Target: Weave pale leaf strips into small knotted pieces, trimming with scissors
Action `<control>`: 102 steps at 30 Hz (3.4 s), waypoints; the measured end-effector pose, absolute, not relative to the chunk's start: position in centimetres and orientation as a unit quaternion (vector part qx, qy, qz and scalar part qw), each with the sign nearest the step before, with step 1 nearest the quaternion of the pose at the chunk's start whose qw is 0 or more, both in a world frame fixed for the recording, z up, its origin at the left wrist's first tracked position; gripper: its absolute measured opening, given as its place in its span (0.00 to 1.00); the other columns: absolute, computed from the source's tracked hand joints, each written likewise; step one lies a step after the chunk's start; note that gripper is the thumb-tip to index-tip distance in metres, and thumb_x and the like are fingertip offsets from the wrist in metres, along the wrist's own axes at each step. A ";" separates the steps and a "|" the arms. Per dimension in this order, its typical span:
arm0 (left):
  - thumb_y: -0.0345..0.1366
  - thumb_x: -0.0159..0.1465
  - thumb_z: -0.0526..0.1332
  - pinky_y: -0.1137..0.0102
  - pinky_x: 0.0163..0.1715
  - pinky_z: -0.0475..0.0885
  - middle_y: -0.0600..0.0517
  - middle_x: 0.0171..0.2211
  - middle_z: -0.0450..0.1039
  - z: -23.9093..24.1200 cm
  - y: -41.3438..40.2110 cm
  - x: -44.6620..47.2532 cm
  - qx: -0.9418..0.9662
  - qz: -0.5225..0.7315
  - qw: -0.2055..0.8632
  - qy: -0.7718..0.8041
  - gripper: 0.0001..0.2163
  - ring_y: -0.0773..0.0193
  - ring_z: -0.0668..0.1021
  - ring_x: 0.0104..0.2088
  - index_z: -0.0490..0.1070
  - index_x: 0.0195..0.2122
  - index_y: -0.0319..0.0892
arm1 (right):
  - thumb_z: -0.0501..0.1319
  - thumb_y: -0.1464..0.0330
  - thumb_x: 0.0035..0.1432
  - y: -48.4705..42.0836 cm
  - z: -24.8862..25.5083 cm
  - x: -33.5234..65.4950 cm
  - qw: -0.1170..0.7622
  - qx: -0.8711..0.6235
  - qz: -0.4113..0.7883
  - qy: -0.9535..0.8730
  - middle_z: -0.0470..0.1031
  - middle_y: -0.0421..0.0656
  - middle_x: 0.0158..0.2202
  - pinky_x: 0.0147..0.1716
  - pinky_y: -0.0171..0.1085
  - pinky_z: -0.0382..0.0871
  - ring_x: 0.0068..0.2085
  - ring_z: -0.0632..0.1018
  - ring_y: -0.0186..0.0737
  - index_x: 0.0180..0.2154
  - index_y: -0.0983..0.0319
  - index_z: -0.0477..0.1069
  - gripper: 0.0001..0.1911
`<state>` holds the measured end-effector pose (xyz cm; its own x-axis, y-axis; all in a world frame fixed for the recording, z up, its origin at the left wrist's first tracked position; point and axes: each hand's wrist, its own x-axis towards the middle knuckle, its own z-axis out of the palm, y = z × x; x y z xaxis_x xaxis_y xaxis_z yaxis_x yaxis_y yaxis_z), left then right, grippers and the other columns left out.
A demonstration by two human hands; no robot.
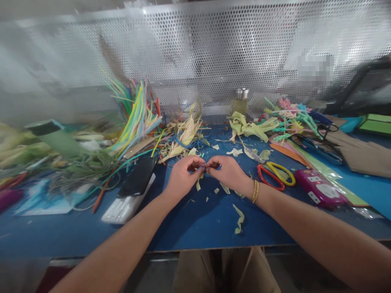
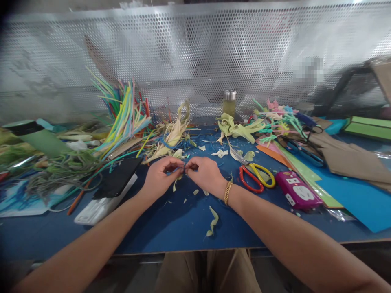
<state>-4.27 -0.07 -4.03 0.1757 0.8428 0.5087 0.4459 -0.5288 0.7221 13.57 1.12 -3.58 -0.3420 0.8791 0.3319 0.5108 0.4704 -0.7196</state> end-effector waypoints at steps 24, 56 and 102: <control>0.34 0.55 0.65 0.70 0.32 0.72 0.52 0.28 0.77 -4.4 0.5 -4.5 0.717 0.434 0.301 0.455 0.02 0.64 0.77 0.29 0.75 0.28 0.42 | 0.62 0.69 0.55 0.5 -2.6 13.9 0.370 -0.440 0.055 -0.816 0.76 0.42 0.37 0.46 0.45 0.57 0.44 0.71 0.45 0.28 0.58 0.75 0.04; 0.29 0.60 0.59 0.66 0.34 0.66 0.51 0.29 0.72 -4.0 0.5 -5.8 0.721 0.407 0.086 0.554 0.05 0.61 0.73 0.32 0.69 0.27 0.43 | 0.51 0.75 0.62 -0.9 -1.5 13.8 0.235 -0.330 -0.025 -0.914 0.70 0.45 0.30 0.38 0.40 0.55 0.36 0.66 0.42 0.32 0.61 0.65 0.07; 0.36 0.49 0.71 0.63 0.45 0.69 0.50 0.37 0.77 -1.0 -0.5 -1.7 0.558 0.489 0.521 0.422 0.17 0.61 0.76 0.38 0.77 0.41 0.42 | 0.66 0.71 0.46 1.8 -2.0 14.3 0.576 -0.387 0.411 -0.591 0.75 0.40 0.30 0.35 0.37 0.72 0.33 0.77 0.36 0.36 0.61 0.68 0.13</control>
<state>-1.75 -0.47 -1.04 0.1650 0.9806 0.1063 -0.0397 -0.1011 0.9941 14.27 1.81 -1.98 -0.0376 0.9315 0.3619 -0.0158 0.3615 -0.9322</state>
